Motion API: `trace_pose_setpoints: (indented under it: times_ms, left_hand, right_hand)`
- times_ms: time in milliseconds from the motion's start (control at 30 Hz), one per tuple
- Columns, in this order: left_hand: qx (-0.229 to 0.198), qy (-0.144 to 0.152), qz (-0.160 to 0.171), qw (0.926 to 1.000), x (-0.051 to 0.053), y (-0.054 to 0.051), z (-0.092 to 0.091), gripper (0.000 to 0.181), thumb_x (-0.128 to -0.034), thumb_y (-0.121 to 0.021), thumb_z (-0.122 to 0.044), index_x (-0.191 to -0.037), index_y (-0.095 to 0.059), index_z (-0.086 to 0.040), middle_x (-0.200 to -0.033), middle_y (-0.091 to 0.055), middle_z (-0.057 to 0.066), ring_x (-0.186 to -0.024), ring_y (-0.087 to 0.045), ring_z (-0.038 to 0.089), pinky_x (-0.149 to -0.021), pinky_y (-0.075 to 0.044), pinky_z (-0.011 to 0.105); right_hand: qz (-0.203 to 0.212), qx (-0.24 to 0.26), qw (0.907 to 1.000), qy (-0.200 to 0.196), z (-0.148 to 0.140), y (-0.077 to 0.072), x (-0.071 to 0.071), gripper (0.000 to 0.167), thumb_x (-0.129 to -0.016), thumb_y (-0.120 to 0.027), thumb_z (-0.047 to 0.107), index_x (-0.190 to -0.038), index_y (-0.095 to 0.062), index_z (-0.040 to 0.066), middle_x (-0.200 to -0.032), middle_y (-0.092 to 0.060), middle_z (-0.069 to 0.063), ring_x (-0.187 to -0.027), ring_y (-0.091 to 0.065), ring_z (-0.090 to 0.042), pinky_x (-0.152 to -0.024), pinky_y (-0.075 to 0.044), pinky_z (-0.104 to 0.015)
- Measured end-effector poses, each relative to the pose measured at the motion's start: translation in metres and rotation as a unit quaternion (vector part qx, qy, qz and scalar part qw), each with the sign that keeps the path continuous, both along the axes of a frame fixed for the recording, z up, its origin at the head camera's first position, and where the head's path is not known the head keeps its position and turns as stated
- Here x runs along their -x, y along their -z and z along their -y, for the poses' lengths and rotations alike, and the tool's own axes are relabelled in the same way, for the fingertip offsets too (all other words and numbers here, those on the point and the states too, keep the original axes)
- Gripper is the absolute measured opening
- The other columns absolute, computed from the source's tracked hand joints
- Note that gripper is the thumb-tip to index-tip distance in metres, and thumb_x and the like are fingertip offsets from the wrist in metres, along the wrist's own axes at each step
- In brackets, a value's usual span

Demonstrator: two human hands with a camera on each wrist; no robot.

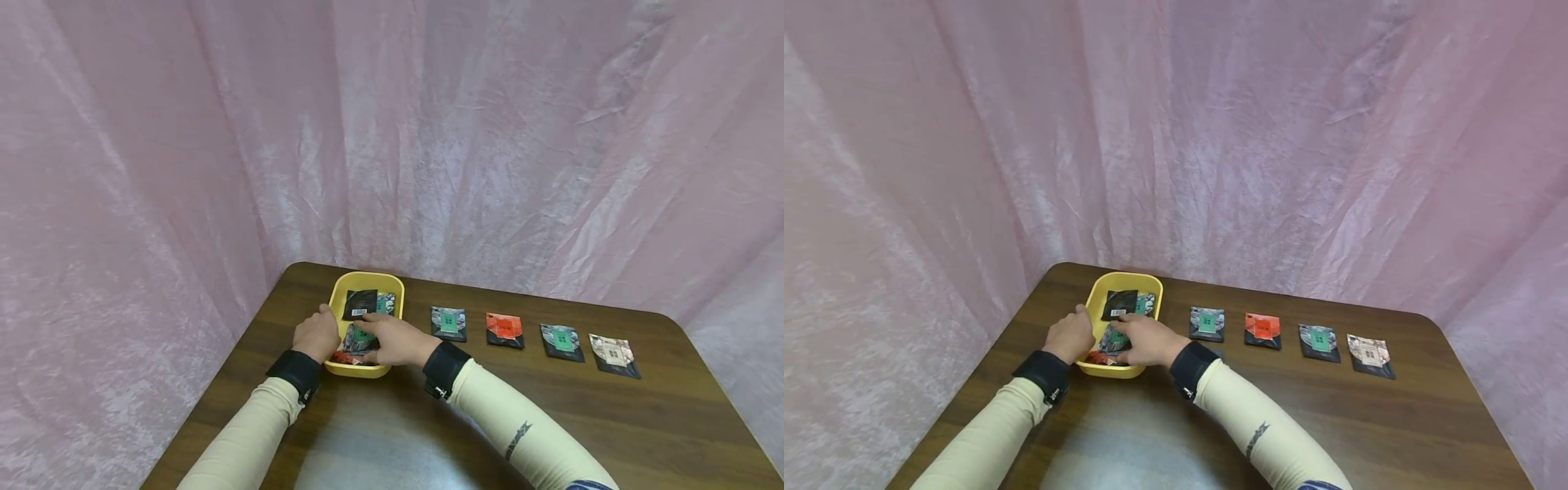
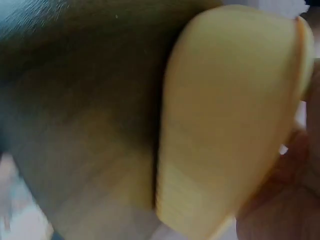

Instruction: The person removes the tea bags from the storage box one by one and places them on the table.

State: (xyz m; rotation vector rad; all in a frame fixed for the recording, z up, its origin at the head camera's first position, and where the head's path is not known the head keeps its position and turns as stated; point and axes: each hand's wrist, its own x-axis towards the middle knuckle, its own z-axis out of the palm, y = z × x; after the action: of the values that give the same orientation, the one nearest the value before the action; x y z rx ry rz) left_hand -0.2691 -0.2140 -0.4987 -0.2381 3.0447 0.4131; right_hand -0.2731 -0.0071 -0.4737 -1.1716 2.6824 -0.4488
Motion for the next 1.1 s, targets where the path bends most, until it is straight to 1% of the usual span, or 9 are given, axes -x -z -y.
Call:
trace_pose_setpoints:
  times_ms: [167,367,467,567,667,800,867,967,1100]
  left_hand:
    - [-0.005,0.001,-0.007,1.0000,0.001,0.000,-0.001,0.037,-0.0959,-0.072,-0.020,-0.116,-0.051,0.003,-0.103,-0.072,0.024,-0.085,-0.073,0.037,-0.079,-0.060,0.056]
    - [-0.004,0.003,-0.013,0.9999,0.001,-0.001,-0.001,0.039,-0.0934,-0.074,-0.020,-0.115,-0.051,0.003,-0.104,-0.073,0.026,-0.087,-0.074,0.039,-0.078,-0.060,0.057]
    - [-0.008,0.007,-0.014,0.9998,0.001,-0.001,-0.002,0.036,-0.0942,-0.072,-0.019,-0.114,-0.051,0.003,-0.105,-0.073,0.027,-0.088,-0.074,0.040,-0.078,-0.059,0.057]
    - [-0.009,0.010,-0.019,0.9997,0.001,-0.001,-0.002,0.030,-0.0963,-0.067,-0.016,-0.114,-0.051,0.003,-0.105,-0.073,0.027,-0.088,-0.074,0.040,-0.078,-0.059,0.057]
    - [-0.008,0.009,-0.023,0.9997,0.002,-0.001,-0.001,0.026,-0.0982,-0.063,-0.014,-0.114,-0.051,0.003,-0.105,-0.073,0.027,-0.089,-0.074,0.041,-0.079,-0.059,0.057]
    - [-0.008,0.008,-0.022,0.9997,0.000,-0.002,-0.001,0.025,-0.0983,-0.062,-0.013,-0.114,-0.052,0.004,-0.105,-0.073,0.028,-0.090,-0.075,0.042,-0.079,-0.060,0.057]
    - [-0.008,0.008,-0.016,0.9998,0.000,-0.002,-0.001,0.027,-0.0981,-0.064,-0.013,-0.115,-0.051,0.004,-0.105,-0.073,0.027,-0.090,-0.074,0.041,-0.079,-0.060,0.057]
    - [-0.010,0.004,-0.001,0.9999,0.000,0.000,0.001,0.033,-0.0968,-0.068,-0.016,-0.116,-0.050,0.004,-0.105,-0.072,0.026,-0.088,-0.073,0.038,-0.079,-0.059,0.056]
    - [-0.011,0.002,0.006,0.9999,0.001,0.001,0.002,0.035,-0.0965,-0.069,-0.017,-0.117,-0.050,0.004,-0.104,-0.072,0.025,-0.087,-0.073,0.037,-0.078,-0.059,0.055]
  right_hand:
    - [-0.022,-0.051,0.9982,0.022,0.010,0.004,0.004,0.075,-0.093,-0.078,0.044,-0.159,-0.052,0.019,-0.166,-0.050,-0.012,-0.150,-0.053,-0.030,-0.122,-0.044,-0.049]
    - [-0.033,-0.105,0.9930,0.042,0.016,0.002,0.005,0.075,-0.093,-0.074,0.044,-0.161,-0.049,0.025,-0.168,-0.049,-0.009,-0.154,-0.049,-0.025,-0.123,-0.042,-0.047]
    - [-0.048,-0.115,0.9913,0.042,0.016,0.003,0.005,0.071,-0.094,-0.074,0.045,-0.159,-0.052,0.026,-0.161,-0.057,-0.005,-0.147,-0.057,-0.023,-0.121,-0.044,-0.046]
    - [-0.061,-0.095,0.9928,0.039,0.016,0.004,0.004,0.062,-0.094,-0.076,0.039,-0.152,-0.060,0.027,-0.149,-0.068,0.002,-0.134,-0.067,-0.019,-0.114,-0.048,-0.045]
    - [-0.065,-0.049,0.9959,0.040,0.014,0.007,0.003,0.051,-0.093,-0.079,0.033,-0.143,-0.069,0.028,-0.136,-0.075,0.008,-0.122,-0.073,-0.017,-0.107,-0.053,-0.043]
    - [-0.063,0.025,0.9969,0.038,0.011,0.013,0.003,0.039,-0.093,-0.082,0.035,-0.131,-0.077,0.028,-0.122,-0.081,0.009,-0.105,-0.078,-0.015,-0.089,-0.060,-0.035]
    - [-0.064,0.053,0.9960,0.033,0.010,0.017,0.004,0.036,-0.094,-0.082,0.038,-0.128,-0.079,0.027,-0.118,-0.082,0.008,-0.101,-0.078,-0.013,-0.083,-0.061,-0.032]
    - [-0.078,0.071,0.9942,0.022,0.008,0.023,0.005,0.031,-0.097,-0.078,0.036,-0.126,-0.080,0.026,-0.119,-0.082,0.006,-0.103,-0.078,-0.011,-0.086,-0.061,-0.031]
    - [-0.100,0.086,0.9912,0.010,0.006,0.026,0.005,0.028,-0.098,-0.071,0.022,-0.124,-0.081,0.021,-0.120,-0.082,0.003,-0.113,-0.076,-0.016,-0.098,-0.059,-0.036]
